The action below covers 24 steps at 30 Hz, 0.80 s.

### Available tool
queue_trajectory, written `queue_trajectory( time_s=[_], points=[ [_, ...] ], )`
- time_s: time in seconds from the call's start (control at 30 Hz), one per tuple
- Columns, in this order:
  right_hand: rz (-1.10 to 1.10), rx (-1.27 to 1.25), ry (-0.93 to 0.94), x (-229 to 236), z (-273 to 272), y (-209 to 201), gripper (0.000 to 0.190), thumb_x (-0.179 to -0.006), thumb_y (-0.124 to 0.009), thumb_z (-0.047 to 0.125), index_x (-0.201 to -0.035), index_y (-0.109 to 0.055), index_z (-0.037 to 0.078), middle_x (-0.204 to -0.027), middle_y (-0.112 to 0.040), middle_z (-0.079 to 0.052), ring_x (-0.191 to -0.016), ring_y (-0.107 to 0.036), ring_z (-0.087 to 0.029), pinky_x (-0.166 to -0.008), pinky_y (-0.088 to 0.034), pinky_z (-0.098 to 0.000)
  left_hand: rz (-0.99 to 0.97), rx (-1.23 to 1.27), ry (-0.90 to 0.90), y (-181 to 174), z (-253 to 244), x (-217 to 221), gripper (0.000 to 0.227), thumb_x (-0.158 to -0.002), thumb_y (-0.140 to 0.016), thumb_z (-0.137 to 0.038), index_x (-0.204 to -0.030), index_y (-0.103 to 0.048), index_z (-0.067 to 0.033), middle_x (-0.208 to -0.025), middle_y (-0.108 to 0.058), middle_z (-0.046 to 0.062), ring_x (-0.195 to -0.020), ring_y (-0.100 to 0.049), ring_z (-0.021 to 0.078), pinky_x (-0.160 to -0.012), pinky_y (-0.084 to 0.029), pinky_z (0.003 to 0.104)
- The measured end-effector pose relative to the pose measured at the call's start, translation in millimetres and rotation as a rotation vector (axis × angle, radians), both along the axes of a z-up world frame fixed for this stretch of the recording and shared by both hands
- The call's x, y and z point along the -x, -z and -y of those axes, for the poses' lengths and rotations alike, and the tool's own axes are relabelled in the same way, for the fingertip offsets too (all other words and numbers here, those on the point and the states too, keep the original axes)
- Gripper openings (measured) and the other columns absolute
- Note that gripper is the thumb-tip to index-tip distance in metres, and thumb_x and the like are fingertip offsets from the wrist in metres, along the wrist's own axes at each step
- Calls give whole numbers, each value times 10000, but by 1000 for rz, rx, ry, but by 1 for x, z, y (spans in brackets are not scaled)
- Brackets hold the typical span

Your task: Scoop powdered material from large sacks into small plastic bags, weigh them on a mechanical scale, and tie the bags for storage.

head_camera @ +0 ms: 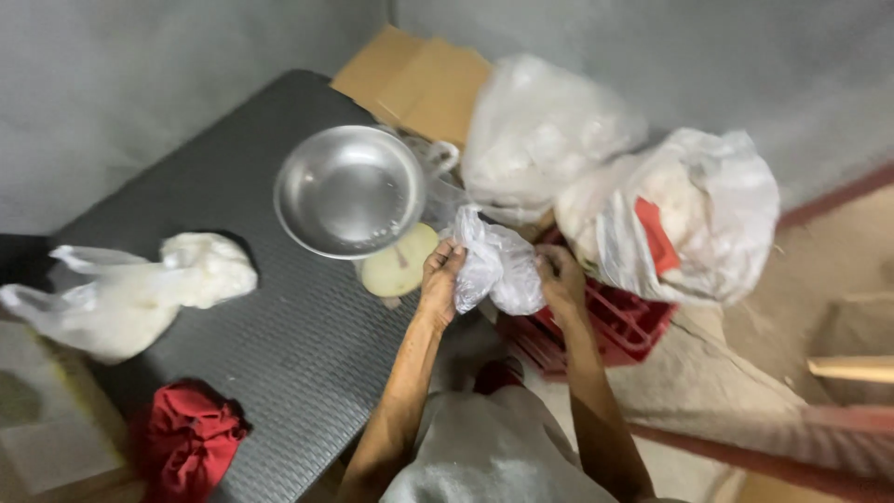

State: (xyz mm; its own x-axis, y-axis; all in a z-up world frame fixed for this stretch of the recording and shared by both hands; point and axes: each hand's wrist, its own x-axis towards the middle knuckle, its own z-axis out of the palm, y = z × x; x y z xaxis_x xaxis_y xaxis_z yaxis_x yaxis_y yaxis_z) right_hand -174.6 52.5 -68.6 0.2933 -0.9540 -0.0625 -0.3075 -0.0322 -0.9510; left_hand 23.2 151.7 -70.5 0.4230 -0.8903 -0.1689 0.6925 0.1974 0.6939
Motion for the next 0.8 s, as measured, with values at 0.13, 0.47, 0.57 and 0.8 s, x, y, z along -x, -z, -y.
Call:
queue_trajectory(
  time_s=[0.13, 0.47, 0.57, 0.8],
  points=[
    [-319, 617, 146, 9, -28, -35, 320, -908, -772, 132, -1203, -706, 25, -1212, -600, -230, -1112, -536, -322, -893, -489, -417, -63, 17, 11, 21, 8, 18, 167, -1007, -587, -83, -1134, -687, -42, -1025, -727, 44, -856, -675, 114, -796, -574, 288],
    [521, -290, -79, 24, -18, -16, 90, -945, -710, 148, -1012, -687, 92, -937, -697, -18, -826, -637, -137, -757, -522, -342, 451, -48, -17, 45, 31, 57, 122, -926, -728, -92, -1039, -733, -46, -888, -690, -39, -789, -578, 63, -709, -495, 233],
    [958, -633, -142, 72, 4, 2, 75, -1009, -725, 142, -973, -662, 124, -836, -657, 10, -703, -609, -122, -715, -516, -343, 484, -144, -258, 76, 30, 48, 66, -930, -699, -68, -977, -737, -40, -880, -687, -28, -798, -579, 81, -717, -496, 246],
    [685, -420, -71, 111, 11, -29, 143, -947, -764, 228, -1006, -646, 173, -869, -637, 37, -803, -591, -111, -754, -528, -366, -95, -180, -396, 56, -12, 48, 113, -978, -658, -118, -1059, -683, -44, -940, -724, 63, -852, -671, 212, -753, -574, 390]
  ],
)
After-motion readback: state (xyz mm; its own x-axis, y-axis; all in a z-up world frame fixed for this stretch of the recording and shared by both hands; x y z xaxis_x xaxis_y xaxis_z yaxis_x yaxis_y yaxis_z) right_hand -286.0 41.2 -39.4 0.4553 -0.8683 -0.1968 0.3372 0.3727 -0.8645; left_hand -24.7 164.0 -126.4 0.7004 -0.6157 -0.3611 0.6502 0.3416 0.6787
